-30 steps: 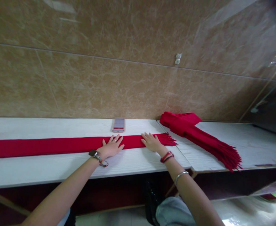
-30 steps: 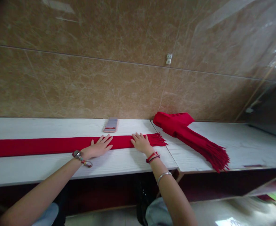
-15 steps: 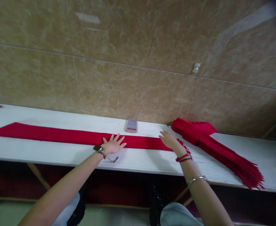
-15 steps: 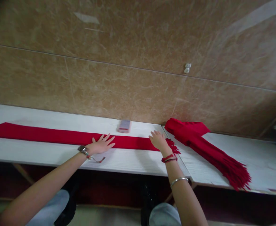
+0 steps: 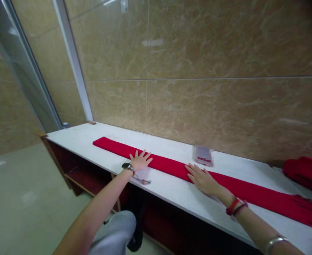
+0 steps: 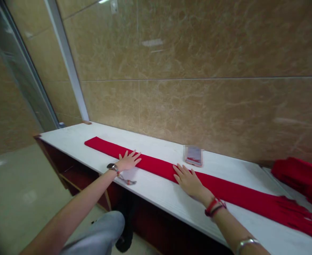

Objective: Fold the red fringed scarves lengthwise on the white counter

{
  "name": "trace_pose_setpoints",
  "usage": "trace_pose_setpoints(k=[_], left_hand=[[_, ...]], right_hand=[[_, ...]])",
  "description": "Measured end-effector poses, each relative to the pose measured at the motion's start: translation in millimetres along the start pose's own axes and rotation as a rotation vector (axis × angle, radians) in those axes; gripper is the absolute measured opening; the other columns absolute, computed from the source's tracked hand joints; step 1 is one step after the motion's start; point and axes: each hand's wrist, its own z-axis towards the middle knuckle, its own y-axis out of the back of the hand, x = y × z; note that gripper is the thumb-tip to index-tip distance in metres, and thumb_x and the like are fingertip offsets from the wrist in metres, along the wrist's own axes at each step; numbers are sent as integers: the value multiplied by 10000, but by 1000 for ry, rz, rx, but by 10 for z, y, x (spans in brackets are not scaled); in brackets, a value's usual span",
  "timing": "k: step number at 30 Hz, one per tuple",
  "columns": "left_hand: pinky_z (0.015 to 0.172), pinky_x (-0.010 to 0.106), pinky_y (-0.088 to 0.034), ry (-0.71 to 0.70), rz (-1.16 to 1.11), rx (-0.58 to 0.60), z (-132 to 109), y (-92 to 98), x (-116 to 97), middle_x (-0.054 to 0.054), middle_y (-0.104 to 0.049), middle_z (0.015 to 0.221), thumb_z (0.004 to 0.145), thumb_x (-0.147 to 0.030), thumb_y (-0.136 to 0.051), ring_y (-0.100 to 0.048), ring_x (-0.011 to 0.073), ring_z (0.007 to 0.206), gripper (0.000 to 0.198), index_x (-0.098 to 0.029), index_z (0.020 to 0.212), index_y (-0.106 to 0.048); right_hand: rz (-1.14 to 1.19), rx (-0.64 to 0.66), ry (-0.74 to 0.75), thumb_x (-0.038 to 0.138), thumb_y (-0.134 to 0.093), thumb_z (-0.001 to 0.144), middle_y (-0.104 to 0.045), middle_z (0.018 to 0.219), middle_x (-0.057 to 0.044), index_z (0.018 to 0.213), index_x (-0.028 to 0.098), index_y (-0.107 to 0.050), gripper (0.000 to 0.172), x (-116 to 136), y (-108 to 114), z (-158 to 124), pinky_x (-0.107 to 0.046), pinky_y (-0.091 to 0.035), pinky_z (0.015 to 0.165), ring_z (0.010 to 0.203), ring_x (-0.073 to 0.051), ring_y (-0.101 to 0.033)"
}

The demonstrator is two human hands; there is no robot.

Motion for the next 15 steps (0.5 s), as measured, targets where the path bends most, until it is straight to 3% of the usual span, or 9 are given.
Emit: trace_pose_setpoints(k=[4,7,9,12,15], left_hand=[[911,737,-7,161,45,-44,129,187,712,45,-73,1502,862,-578,-206,-35,466,1307,608,-321,1412,-199],[961,691,-13,144,106,-43,180,246,919,39,-100,1499,863,-579,-210,-42,431,1323,601,-324,1407,-222],[981,670,-47,92,138,-32,197,257,953,36,-108,1498,866,-581,-214,-49,409,1331,595,-326,1403,-231],[992,634,-135,31,147,-12,238,267,1091,45,-114,1498,881,-562,-208,-89,372,1339,580,-314,1405,-220],[1017,562,-182,-32,172,-55,310,301,1483,42,-170,1489,915,-483,-199,-134,296,1348,511,-302,1390,-259]], right_hand=[[-37,46,-35,332,-294,904,-347,1406,-160,1321,165,-423,467,137,268,287,-625,-320,919,1273,-366,-306],[121,-74,80,413,-274,911,-299,1435,-144,1365,165,-350,523,595,560,854,-551,-277,997,1311,-312,-251],[245,-69,187,437,-247,917,-276,1451,-114,1389,182,-301,539,963,655,1260,-512,-259,1025,1324,-273,-232],[311,-4,302,446,-264,914,-247,1461,-105,1397,162,-283,561,1367,589,1659,-509,-218,1049,1334,-272,-201],[337,24,307,458,-230,918,-254,1459,-83,1394,163,-293,563,1482,401,1758,-495,-202,1061,1335,-260,-204]])
